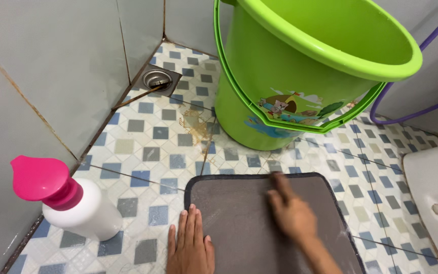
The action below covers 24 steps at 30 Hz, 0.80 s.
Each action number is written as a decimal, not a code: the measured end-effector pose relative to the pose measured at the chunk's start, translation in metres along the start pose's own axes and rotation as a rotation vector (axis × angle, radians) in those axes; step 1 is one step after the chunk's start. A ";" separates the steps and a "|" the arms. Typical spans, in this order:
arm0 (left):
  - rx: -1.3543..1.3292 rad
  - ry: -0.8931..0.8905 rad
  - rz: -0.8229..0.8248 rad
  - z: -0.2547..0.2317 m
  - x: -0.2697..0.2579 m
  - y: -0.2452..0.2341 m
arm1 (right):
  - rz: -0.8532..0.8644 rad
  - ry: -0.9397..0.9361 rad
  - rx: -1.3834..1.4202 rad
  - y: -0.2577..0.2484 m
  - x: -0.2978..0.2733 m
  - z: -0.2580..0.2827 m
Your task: The person scrubs a gray bath mat with a paw print design using a dark sponge. They scrub the top side thoroughly, then flip the mat over to scrub the underside.
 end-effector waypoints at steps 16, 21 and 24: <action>-0.007 -0.018 0.046 -0.013 0.008 -0.021 | -0.090 -0.006 0.043 -0.014 -0.021 -0.043; 0.000 0.006 -0.064 -0.021 0.008 -0.044 | -0.204 0.199 -0.109 -0.013 -0.018 -0.057; 0.000 0.020 -0.069 -0.023 0.010 -0.049 | -0.087 -0.122 -0.113 0.042 -0.081 0.042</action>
Point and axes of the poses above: each hand's wrist, its own x-axis towards the middle knuckle, its own y-axis out of the palm, z = x × y, the point moved 10 cm from there along x, towards the middle knuckle, and after that the axes turned 10 degrees about -z, right-handed, at the moved point
